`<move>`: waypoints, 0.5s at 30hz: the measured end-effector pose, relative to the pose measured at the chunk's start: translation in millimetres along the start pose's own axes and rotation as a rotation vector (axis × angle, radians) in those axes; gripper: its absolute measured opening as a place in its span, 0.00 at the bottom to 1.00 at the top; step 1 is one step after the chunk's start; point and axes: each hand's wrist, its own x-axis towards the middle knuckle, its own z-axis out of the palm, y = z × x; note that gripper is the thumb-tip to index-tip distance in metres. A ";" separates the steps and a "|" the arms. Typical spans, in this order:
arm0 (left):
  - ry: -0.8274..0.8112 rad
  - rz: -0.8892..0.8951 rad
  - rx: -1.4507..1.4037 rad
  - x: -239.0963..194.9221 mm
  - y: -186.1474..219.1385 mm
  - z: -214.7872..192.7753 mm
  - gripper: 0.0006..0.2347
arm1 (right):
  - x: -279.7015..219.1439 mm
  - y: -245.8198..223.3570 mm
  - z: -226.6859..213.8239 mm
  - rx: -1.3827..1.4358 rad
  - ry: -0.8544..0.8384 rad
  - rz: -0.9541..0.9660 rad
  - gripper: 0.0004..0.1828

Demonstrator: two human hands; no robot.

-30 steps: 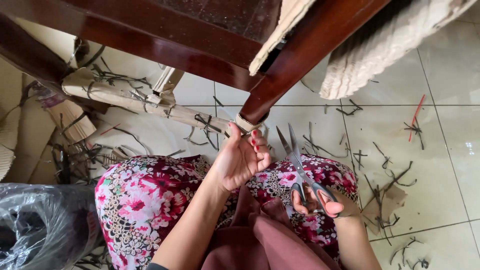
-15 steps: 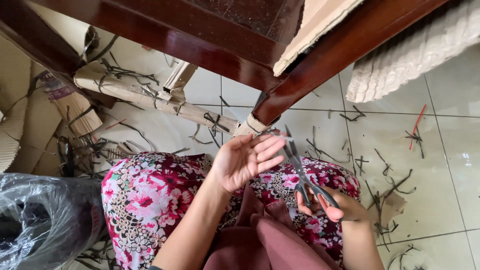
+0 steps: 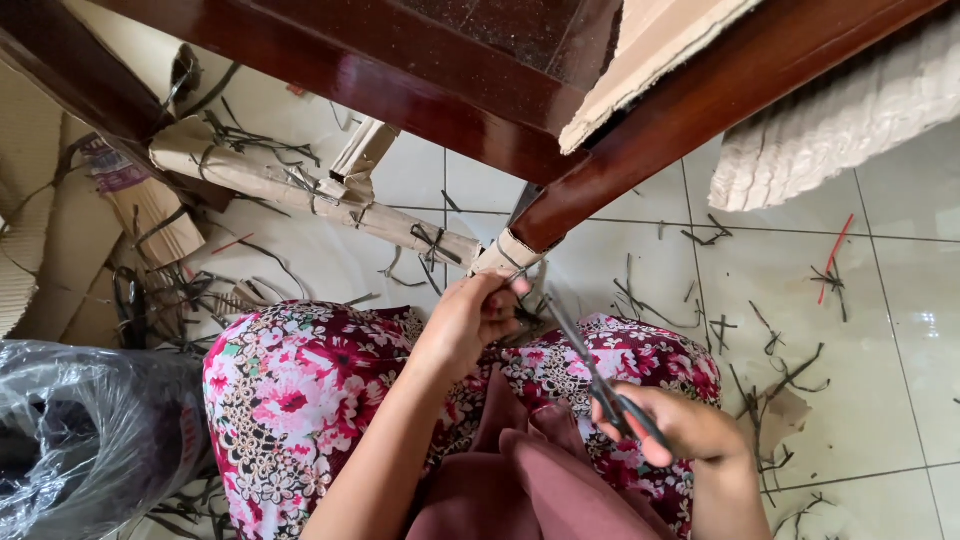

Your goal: The person sits on the floor and repairs a wooden table leg by wrapping it with a strip of cardboard and securing it with black string. They use scissors to cut the string and cardboard, then tie knots to fasten the material around the leg.

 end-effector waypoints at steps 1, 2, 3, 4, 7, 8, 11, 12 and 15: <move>0.000 -0.001 0.001 -1.1 -0.7 -0.6 0.16 | 1.5 1.1 -1.0 0.001 0.001 0.000 0.55; -0.020 0.076 0.122 -2.2 -1.6 -1.3 0.13 | 3.0 2.5 -1.8 -0.043 -0.007 0.032 0.57; -0.040 0.154 0.242 -3.4 -2.6 -2.0 0.12 | 4.5 4.0 -2.5 -0.087 -0.014 0.065 0.60; -0.039 0.154 0.243 -6.5 -1.2 -1.4 0.12 | 8.8 0.6 -3.9 -0.086 -0.014 0.064 0.60; -0.015 0.198 0.408 -12.9 1.4 -0.4 0.11 | 20.8 -3.6 -9.3 -0.009 -0.037 0.095 0.58; 0.010 0.213 0.487 -12.7 1.5 -0.5 0.11 | 23.9 -1.1 -12.0 0.035 -0.024 0.106 0.46; 0.039 0.242 0.617 -11.8 4.0 -3.3 0.11 | 39.6 -11.2 -13.0 0.035 0.037 0.084 0.45; 0.045 0.257 0.663 -11.4 5.0 -5.0 0.12 | 46.2 -17.6 -12.6 -0.011 0.082 0.054 0.55; 0.042 0.265 0.663 -14.3 7.8 -6.4 0.12 | 44.2 0.9 -24.0 0.057 0.100 0.104 0.54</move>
